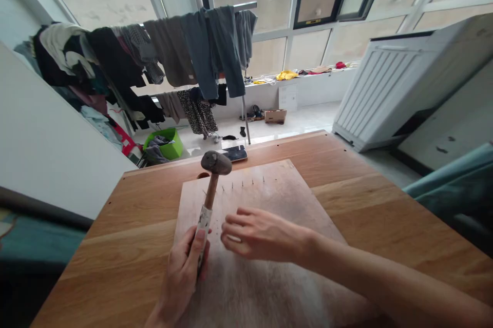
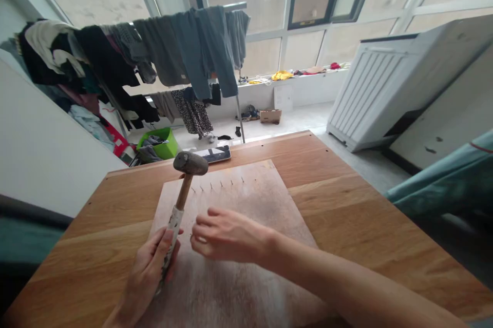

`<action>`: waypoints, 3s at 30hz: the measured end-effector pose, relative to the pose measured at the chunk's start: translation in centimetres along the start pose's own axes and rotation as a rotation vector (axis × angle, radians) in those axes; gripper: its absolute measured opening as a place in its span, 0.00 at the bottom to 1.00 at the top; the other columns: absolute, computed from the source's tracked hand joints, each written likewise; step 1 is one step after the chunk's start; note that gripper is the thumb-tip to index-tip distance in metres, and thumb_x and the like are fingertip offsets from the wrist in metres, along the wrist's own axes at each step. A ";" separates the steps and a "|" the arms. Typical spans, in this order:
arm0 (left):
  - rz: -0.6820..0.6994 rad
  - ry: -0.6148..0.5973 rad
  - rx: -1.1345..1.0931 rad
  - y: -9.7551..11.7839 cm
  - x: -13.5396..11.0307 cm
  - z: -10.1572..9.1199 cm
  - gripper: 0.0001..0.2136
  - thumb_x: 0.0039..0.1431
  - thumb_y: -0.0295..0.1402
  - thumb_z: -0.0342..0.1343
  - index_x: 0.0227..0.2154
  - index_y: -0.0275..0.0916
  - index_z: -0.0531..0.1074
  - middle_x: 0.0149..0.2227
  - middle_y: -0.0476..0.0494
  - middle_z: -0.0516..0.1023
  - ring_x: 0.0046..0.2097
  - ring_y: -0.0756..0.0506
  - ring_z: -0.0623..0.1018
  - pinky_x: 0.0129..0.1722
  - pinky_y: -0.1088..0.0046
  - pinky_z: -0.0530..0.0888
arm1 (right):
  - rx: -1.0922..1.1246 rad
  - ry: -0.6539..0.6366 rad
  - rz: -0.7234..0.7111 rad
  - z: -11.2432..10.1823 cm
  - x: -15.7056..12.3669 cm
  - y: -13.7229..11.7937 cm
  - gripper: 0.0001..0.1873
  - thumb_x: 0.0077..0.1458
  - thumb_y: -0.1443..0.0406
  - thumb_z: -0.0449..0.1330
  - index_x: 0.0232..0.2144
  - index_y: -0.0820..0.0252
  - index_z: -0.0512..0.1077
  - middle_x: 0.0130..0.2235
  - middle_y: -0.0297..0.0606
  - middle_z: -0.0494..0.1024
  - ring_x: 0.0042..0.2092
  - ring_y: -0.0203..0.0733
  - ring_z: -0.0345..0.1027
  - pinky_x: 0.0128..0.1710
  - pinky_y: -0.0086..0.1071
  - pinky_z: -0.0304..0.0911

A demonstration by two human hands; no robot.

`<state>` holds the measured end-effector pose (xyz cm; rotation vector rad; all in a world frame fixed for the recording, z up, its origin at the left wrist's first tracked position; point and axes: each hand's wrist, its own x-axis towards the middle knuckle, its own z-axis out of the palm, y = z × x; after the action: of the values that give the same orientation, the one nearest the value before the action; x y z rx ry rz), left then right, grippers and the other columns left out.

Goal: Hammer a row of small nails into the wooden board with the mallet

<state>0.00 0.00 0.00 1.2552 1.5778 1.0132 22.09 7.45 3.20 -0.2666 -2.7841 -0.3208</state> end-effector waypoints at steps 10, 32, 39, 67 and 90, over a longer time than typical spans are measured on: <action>0.012 -0.029 0.016 -1.4 0.3 -0.1 0.27 0.65 0.59 0.50 0.39 0.36 0.71 0.17 0.56 0.65 0.16 0.53 0.64 0.17 0.78 0.61 | -0.032 -0.046 -0.069 -0.1 -0.2 -1.8 0.14 0.66 0.74 0.54 0.28 0.62 0.72 0.28 0.37 0.72 0.32 0.41 0.64 0.31 0.36 0.57; 0.029 -0.032 0.056 -0.4 0.1 0.1 0.27 0.64 0.59 0.51 0.36 0.36 0.74 0.17 0.55 0.66 0.16 0.53 0.64 0.17 0.78 0.62 | 0.068 -0.115 0.226 -1.0 -3.7 -0.5 0.08 0.64 0.74 0.56 0.34 0.62 0.73 0.33 0.40 0.76 0.36 0.42 0.68 0.35 0.35 0.63; 0.051 -0.062 0.100 -0.5 0.0 0.0 0.26 0.66 0.58 0.48 0.33 0.37 0.72 0.15 0.56 0.64 0.16 0.53 0.64 0.20 0.78 0.65 | 0.524 0.542 1.052 2.8 -8.7 7.8 0.06 0.57 0.68 0.58 0.34 0.59 0.76 0.36 0.38 0.81 0.34 0.40 0.74 0.38 0.35 0.70; 0.124 -0.309 0.142 4.4 1.0 3.2 0.25 0.67 0.56 0.47 0.26 0.38 0.64 0.21 0.56 0.62 0.16 0.57 0.64 0.16 0.82 0.59 | 0.508 0.411 1.053 3.5 -9.3 7.6 0.21 0.53 0.71 0.59 0.51 0.59 0.70 0.33 0.33 0.79 0.29 0.36 0.71 0.34 0.30 0.66; 0.772 -0.018 0.861 0.4 -1.9 1.5 0.14 0.74 0.41 0.47 0.48 0.41 0.75 0.34 0.47 0.83 0.31 0.48 0.83 0.27 0.78 0.73 | 0.617 0.318 0.994 3.2 -11.1 8.7 0.30 0.50 0.73 0.59 0.57 0.59 0.66 0.44 0.43 0.76 0.40 0.42 0.74 0.39 0.35 0.71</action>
<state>1.79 -1.71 0.19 2.5862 1.5810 0.7319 33.36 14.97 -1.84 -1.2089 -1.9775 0.6509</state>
